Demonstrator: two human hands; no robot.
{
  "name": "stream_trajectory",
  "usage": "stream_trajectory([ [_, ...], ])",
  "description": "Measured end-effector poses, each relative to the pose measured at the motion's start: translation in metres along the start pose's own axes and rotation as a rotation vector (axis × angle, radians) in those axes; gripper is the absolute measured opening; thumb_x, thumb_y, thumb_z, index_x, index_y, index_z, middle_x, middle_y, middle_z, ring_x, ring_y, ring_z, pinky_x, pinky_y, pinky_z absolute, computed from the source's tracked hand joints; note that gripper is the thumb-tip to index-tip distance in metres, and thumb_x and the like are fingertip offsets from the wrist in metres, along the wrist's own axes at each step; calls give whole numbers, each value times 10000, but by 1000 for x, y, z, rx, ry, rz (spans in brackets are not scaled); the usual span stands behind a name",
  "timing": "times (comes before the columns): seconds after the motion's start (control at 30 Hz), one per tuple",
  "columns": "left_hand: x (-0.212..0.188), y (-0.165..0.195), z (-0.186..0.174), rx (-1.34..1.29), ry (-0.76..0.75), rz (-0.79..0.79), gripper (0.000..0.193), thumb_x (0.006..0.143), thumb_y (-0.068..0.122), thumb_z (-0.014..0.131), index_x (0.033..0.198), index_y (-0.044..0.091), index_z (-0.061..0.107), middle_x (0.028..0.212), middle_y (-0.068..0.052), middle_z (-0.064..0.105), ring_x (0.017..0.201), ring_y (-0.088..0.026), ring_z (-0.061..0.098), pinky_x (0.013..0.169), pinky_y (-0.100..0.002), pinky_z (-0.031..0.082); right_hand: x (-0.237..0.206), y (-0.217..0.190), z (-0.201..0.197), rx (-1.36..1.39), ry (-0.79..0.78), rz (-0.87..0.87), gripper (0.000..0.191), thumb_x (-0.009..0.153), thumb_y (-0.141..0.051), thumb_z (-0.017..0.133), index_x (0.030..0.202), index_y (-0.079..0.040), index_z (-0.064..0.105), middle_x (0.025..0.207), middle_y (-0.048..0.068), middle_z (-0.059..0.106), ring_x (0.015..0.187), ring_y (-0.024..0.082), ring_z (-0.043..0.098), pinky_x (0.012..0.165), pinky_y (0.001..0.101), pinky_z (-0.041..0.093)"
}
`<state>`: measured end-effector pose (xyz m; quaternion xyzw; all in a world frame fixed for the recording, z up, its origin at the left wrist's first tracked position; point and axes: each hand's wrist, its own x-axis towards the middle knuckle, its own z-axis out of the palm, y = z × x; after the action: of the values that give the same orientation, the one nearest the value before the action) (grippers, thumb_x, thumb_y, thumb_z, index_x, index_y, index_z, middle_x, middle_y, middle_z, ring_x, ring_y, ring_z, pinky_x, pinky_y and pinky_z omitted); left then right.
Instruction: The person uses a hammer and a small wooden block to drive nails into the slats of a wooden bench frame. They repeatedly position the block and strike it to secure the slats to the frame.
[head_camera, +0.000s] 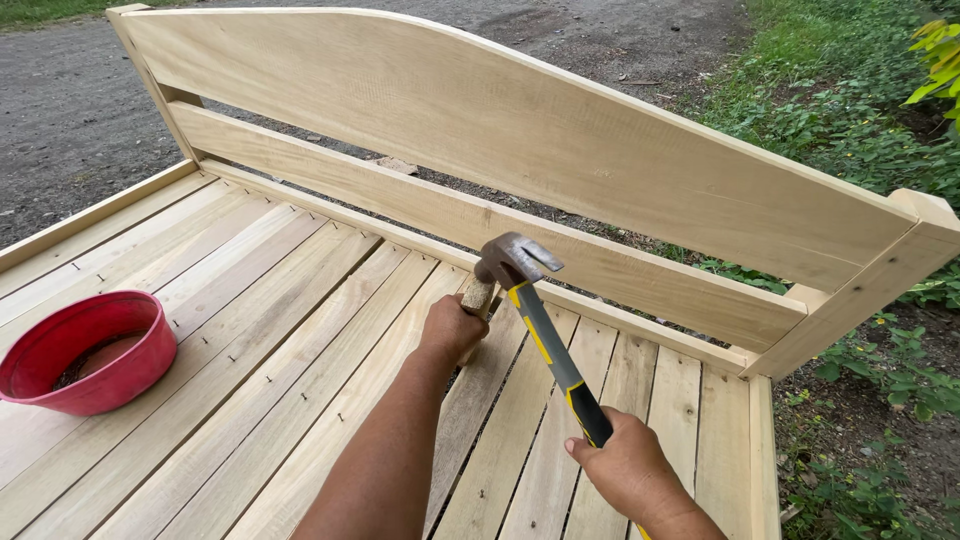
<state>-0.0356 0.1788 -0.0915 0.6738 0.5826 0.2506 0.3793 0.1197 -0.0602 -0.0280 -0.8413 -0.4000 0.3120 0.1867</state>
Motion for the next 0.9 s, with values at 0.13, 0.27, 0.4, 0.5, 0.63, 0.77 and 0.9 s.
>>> stream_trajectory([
  [0.13,-1,-2,0,58,31,9,307,798,167,698,1088,76,749,993,-200,763,934,-345,748,871,-421,586,3,10,10,96,-129,152,296,904,-314,775,1009,-57,671,696,34,562,621,183,555,636,374,502],
  [0.27,1,-5,-1,60,34,-8,320,798,173,687,1100,80,734,993,-205,765,925,-350,752,865,-425,592,4,16,12,100,-99,107,323,890,-340,800,991,-54,688,700,43,592,635,170,548,661,363,502],
  [0.4,2,-8,1,67,59,16,338,772,168,699,1094,84,752,1001,-202,766,950,-350,738,882,-425,577,1,15,7,153,-49,28,354,848,-322,835,919,-7,691,680,58,578,617,165,515,639,363,498],
  [0.5,4,-10,1,79,53,21,341,771,175,699,1096,87,753,1005,-198,767,952,-350,740,888,-420,576,-1,10,1,182,29,-11,315,825,-327,835,905,-52,704,674,44,636,634,142,572,678,327,524],
  [0.63,5,-11,1,86,56,39,346,767,176,705,1097,83,751,1010,-200,764,955,-353,738,889,-420,572,-4,5,0,168,34,-23,326,857,-332,810,901,-26,708,680,59,581,653,171,548,679,352,519],
  [0.77,-2,-5,-2,92,48,-7,324,790,205,719,1093,93,754,1000,-184,762,949,-338,732,879,-423,571,0,4,5,6,-97,76,282,892,-317,786,987,-67,696,716,17,613,696,145,604,725,325,531],
  [0.9,-12,3,-5,16,-17,-72,310,812,165,682,1108,92,738,962,-185,775,870,-323,777,836,-421,600,0,12,11,13,-148,139,339,911,-328,775,1029,-22,692,725,37,561,691,169,554,702,363,500],
])
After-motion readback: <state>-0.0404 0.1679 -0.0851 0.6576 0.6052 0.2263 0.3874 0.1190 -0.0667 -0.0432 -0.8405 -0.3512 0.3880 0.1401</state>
